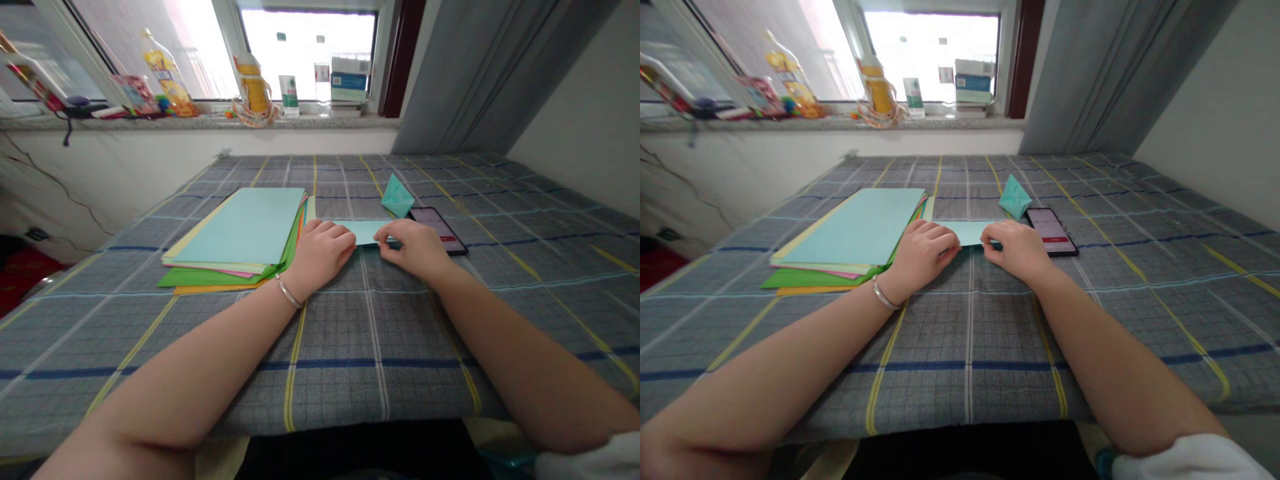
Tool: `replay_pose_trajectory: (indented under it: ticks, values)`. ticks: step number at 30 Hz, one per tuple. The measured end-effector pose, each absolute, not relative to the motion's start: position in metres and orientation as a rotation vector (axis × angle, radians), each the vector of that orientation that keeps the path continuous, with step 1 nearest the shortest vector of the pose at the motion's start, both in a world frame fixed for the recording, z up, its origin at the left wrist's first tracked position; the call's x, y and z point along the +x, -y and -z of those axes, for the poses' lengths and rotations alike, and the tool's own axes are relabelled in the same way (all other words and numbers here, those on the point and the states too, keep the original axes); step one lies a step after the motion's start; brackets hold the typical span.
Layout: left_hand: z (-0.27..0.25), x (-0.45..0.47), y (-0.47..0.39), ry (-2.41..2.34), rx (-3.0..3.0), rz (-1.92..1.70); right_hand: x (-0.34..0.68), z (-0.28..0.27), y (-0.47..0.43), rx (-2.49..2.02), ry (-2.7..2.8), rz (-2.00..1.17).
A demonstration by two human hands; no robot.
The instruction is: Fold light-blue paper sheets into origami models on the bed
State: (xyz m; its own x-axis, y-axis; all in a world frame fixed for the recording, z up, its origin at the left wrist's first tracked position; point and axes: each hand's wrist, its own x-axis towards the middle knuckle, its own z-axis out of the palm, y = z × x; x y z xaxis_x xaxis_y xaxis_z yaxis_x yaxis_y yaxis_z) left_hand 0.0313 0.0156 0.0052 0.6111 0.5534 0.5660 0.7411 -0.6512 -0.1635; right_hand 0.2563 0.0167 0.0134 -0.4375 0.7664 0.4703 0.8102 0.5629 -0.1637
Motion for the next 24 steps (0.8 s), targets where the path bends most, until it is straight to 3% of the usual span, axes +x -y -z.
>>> replay_pose_trajectory:
  ticks: [24]
  values:
    - [-0.001, 0.024, -0.028, 1.269, -2.496, 0.905, 0.305, -0.018, -0.038, -1.175, 2.141, 0.094]
